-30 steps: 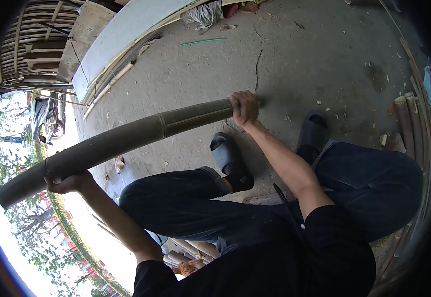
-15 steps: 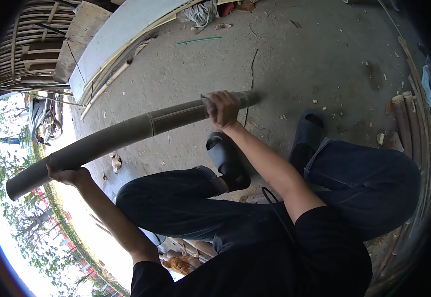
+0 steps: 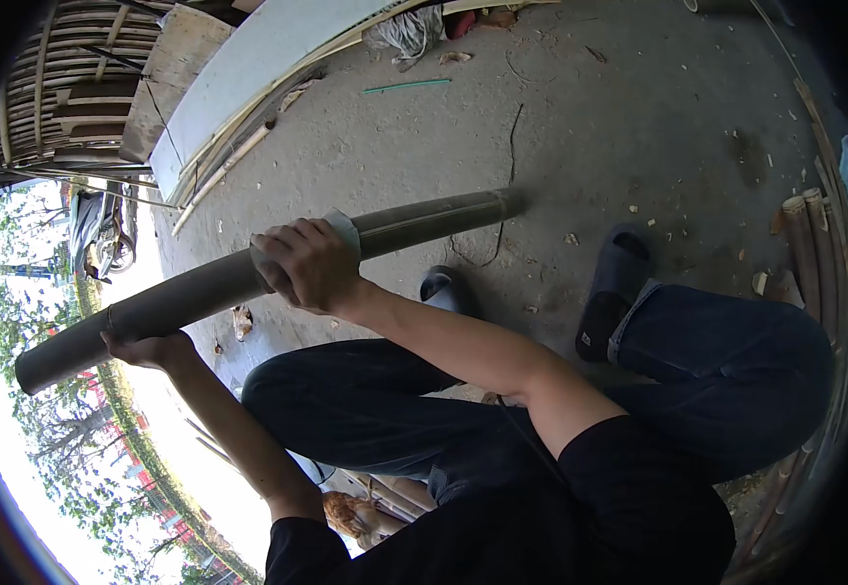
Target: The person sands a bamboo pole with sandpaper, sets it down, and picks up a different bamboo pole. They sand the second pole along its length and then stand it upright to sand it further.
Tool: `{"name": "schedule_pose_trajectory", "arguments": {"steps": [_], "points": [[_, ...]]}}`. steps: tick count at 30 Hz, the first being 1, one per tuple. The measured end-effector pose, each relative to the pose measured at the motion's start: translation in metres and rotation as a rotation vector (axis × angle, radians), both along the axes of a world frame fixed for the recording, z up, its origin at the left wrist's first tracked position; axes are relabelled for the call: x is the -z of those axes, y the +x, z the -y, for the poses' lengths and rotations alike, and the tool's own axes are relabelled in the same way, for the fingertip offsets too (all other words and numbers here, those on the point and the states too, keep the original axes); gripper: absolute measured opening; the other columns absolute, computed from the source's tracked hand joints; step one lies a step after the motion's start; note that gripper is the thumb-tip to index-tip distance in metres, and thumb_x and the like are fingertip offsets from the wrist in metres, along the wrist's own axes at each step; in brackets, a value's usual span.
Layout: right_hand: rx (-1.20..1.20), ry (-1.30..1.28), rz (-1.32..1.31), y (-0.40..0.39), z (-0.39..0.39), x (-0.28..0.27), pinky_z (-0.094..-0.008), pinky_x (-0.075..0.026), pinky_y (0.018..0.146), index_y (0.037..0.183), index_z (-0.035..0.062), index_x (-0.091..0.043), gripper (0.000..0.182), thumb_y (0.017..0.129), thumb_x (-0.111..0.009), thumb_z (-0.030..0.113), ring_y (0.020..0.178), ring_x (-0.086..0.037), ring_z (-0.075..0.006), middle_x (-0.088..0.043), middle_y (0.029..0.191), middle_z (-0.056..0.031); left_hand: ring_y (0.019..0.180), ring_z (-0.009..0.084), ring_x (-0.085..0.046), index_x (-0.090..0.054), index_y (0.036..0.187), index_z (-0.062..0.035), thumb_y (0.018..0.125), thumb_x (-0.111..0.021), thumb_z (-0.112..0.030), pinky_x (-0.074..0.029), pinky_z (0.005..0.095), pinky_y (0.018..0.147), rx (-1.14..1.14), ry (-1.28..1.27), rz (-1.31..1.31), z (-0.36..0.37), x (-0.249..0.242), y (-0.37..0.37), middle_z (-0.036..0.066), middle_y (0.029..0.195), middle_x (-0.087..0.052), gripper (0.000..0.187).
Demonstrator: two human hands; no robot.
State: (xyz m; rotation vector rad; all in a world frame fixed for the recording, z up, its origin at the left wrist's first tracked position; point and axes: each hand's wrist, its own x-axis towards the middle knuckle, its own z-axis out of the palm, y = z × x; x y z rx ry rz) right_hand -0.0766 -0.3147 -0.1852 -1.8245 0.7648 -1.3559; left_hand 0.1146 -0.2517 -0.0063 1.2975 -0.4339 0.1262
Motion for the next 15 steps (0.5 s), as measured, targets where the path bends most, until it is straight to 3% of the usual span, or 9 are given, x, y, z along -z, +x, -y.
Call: {"name": "schedule_pose_trajectory", "arguments": {"steps": [1,2,3,6,8,10,11,13,15], "points": [[0.074,-0.128,0.112,-0.003,-0.001,0.02,-0.045,-0.05,0.093,0.121,0.0093,-0.068,0.034,0.098,-0.06,0.032,0.102,-0.067,-0.0283,-0.072,0.11,-0.0097,0.119,0.0354,-0.064,-0.062,0.13,-0.0051,0.101,-0.039,-0.054,-0.05,0.0522,0.108,-0.024,0.023,-0.028,-0.002,0.004,0.003,0.016,0.126,-0.065,0.061],[0.099,-0.184,0.031,-0.014,0.002,0.042,-0.0451,-0.051,0.094,0.129,0.0129,-0.066,0.038,0.098,-0.06,0.034,0.104,-0.068,-0.0286,-0.071,0.115,-0.0082,0.12,0.0358,-0.064,-0.062,0.132,-0.0059,0.101,-0.043,-0.054,-0.049,0.0533,0.109,-0.038,0.043,-0.023,-0.007,0.007,0.016,0.016,0.128,-0.065,0.06],[0.09,-0.159,0.002,-0.027,0.007,0.068,-0.046,-0.051,0.091,0.128,0.0149,-0.067,0.036,0.099,-0.059,0.035,0.101,-0.068,-0.0294,-0.071,0.114,-0.0082,0.122,0.0361,-0.063,-0.061,0.133,-0.0068,0.101,-0.045,-0.054,-0.048,0.0545,0.111,-0.055,0.07,-0.054,-0.009,0.009,0.019,0.016,0.129,-0.065,0.059],[0.248,-0.012,-0.188,-0.097,0.037,0.168,-0.0447,-0.051,0.083,0.104,0.012,-0.075,0.042,0.102,-0.046,0.043,0.092,-0.069,-0.0295,-0.075,0.095,-0.0081,0.123,0.0366,-0.062,-0.063,0.132,-0.0073,0.099,-0.048,-0.05,-0.047,0.0557,0.111,-0.079,0.076,-0.129,-0.015,0.016,0.033,0.016,0.131,-0.065,0.055],[0.164,0.096,-0.294,-0.155,0.063,0.23,-0.045,-0.051,0.082,0.095,0.0105,-0.075,0.045,0.1,-0.046,0.045,0.084,-0.069,-0.0348,-0.074,0.088,-0.013,0.125,0.0369,-0.06,-0.064,0.131,-0.0086,0.096,-0.051,-0.048,-0.045,0.0552,0.113,-0.005,-0.055,-0.178,-0.02,0.02,0.041,0.016,0.132,-0.063,0.054],[-0.007,0.319,-0.301,-0.18,0.079,0.244,-0.046,-0.052,0.083,0.093,0.0092,-0.075,0.045,0.098,-0.049,0.046,0.088,-0.069,-0.0371,-0.074,0.091,-0.0149,0.125,0.0371,-0.061,-0.065,0.13,-0.0088,0.093,-0.055,-0.049,-0.046,0.055,0.112,0.031,-0.127,-0.25,-0.018,0.016,0.034,0.016,0.131,-0.064,0.056],[-0.006,0.318,-0.306,-0.179,0.08,0.247,-0.046,-0.052,0.083,0.093,0.0092,-0.075,0.045,0.098,-0.049,0.046,0.088,-0.069,-0.0371,-0.074,0.091,-0.0149,0.124,0.0373,-0.061,-0.066,0.129,-0.0089,0.091,-0.058,-0.051,-0.047,0.0547,0.111,0.047,-0.195,-0.327,-0.02,0.016,0.028,0.016,0.13,-0.065,0.057],[-0.028,0.58,-0.485,-0.173,0.085,0.238,-0.0459,-0.052,0.085,0.093,0.0087,-0.075,0.045,0.097,-0.051,0.046,0.092,-0.069,-0.0379,-0.074,0.093,-0.0159,0.12,0.0369,-0.063,-0.068,0.124,-0.0084,0.086,-0.063,-0.054,-0.049,0.0537,0.108,0.063,-0.232,-0.34,-0.023,0.019,0.036,0.016,0.126,-0.066,0.06],[0.021,0.548,-0.408,-0.159,0.068,0.214,-0.0471,-0.052,0.085,0.092,0.0091,-0.076,0.045,0.097,-0.051,0.046,0.09,-0.069,-0.0376,-0.074,0.09,-0.0158,0.115,0.036,-0.064,-0.068,0.118,-0.0077,0.086,-0.064,-0.053,-0.05,0.0532,0.105,0.061,-0.085,-0.237,-0.014,0.016,0.027,0.015,0.12,-0.066,0.056]]}}
